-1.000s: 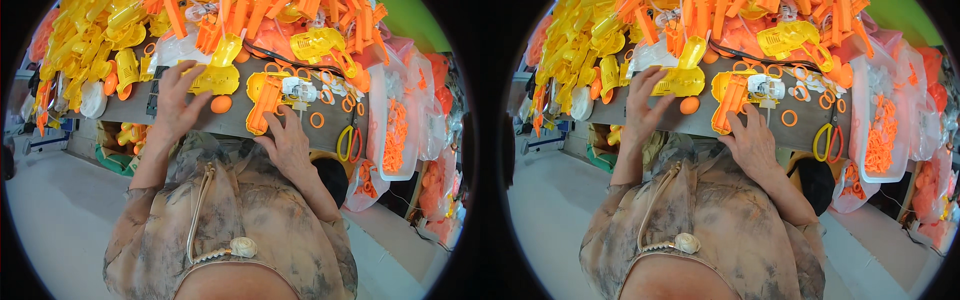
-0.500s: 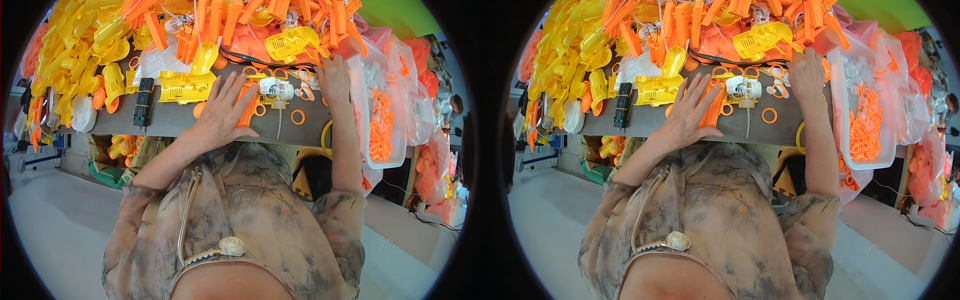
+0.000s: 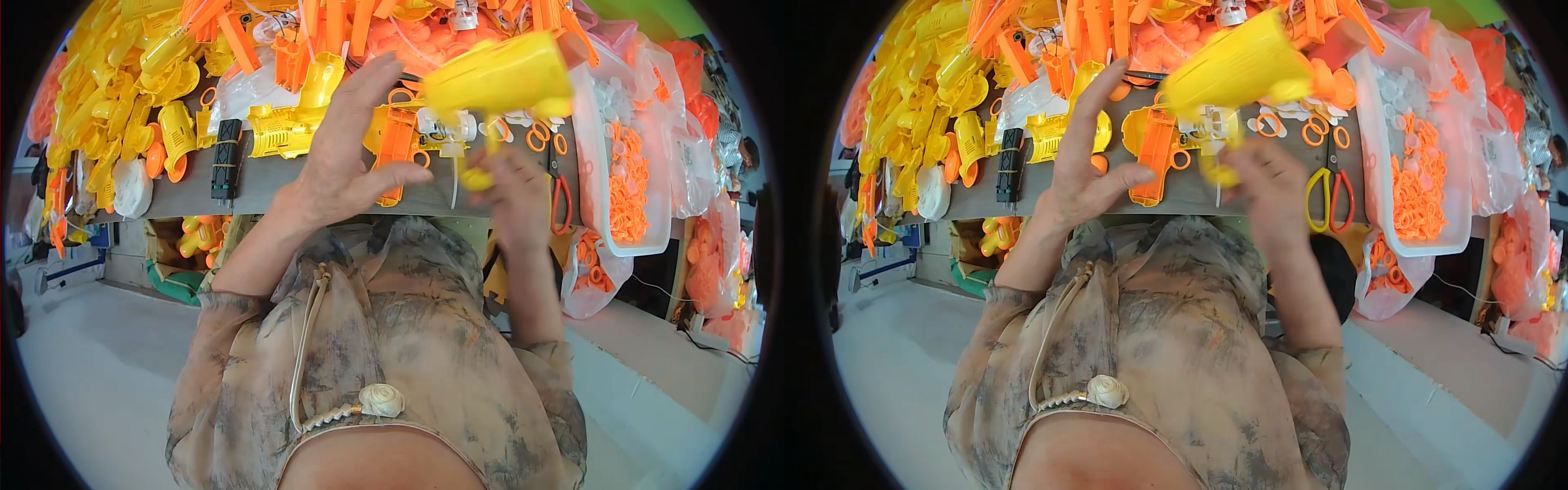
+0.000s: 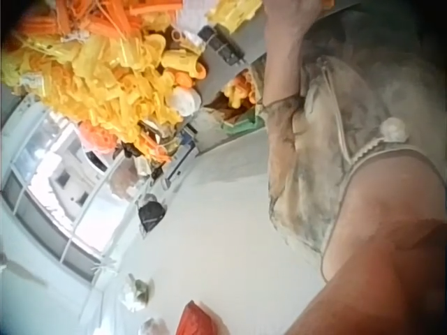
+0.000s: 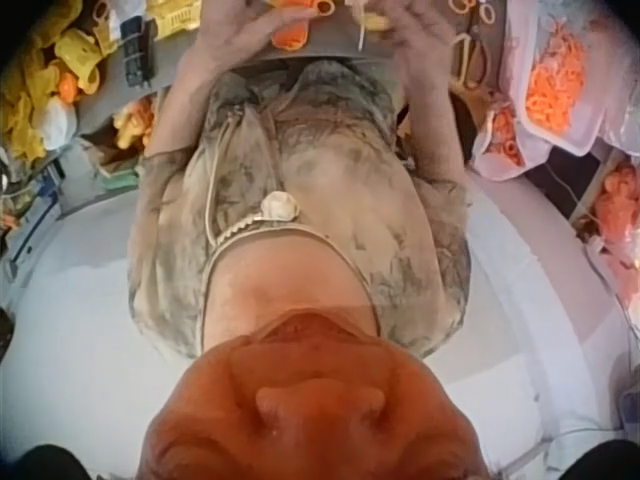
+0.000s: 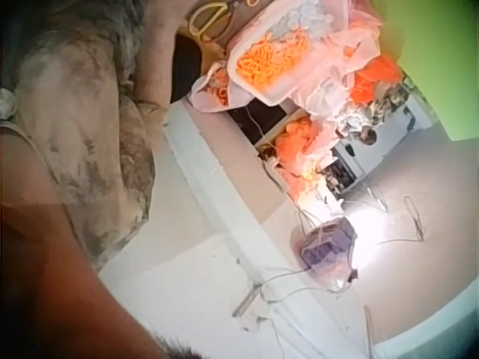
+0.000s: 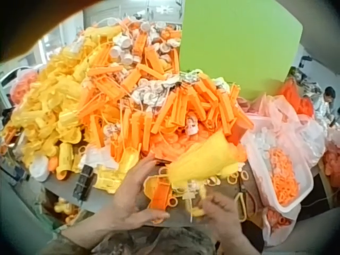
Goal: Assembling and inspecting various plastic toy gun components at a factory production table.
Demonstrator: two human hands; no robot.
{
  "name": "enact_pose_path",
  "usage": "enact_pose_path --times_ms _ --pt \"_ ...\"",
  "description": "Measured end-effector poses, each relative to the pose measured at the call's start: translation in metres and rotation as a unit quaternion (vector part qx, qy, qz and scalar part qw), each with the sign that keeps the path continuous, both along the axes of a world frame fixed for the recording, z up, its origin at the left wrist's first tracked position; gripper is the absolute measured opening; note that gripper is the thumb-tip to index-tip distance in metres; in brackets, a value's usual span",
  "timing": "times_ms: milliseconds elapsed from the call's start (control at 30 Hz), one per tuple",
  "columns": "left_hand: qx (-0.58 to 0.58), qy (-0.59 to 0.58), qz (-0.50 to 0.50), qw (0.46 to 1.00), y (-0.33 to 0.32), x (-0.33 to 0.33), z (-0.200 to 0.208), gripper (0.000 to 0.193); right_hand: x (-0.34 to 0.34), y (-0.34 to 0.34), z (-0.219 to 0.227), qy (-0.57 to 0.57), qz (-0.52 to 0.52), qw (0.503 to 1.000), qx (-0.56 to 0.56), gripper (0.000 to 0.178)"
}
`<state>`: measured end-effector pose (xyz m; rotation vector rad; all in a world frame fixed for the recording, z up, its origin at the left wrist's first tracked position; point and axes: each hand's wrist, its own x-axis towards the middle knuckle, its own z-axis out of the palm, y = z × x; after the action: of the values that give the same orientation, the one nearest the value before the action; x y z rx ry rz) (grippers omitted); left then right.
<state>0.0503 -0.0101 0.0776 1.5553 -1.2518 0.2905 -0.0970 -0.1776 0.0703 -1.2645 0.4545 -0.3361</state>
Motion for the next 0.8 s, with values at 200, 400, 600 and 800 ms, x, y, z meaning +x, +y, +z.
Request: enact_pose_path --times_ms 200,400,600,800 --pt "0.147 0.086 -0.065 0.983 0.008 0.004 -0.005 0.07 -0.012 0.061 -0.032 0.004 0.163 0.975 0.15 0.016" --pt "0.111 0.151 0.052 0.981 0.005 0.031 -0.01 0.058 -0.018 0.045 -0.033 0.001 0.078 0.98 -0.185 0.012" --pt "0.202 0.078 0.006 0.976 -0.004 0.029 -0.01 0.057 -0.026 0.015 -0.034 -0.014 0.013 0.935 -0.355 0.009" --pt "0.229 -0.013 -0.006 0.973 -0.016 0.024 -0.029 0.062 -0.031 0.006 -0.038 0.006 0.002 0.938 -0.346 0.008"
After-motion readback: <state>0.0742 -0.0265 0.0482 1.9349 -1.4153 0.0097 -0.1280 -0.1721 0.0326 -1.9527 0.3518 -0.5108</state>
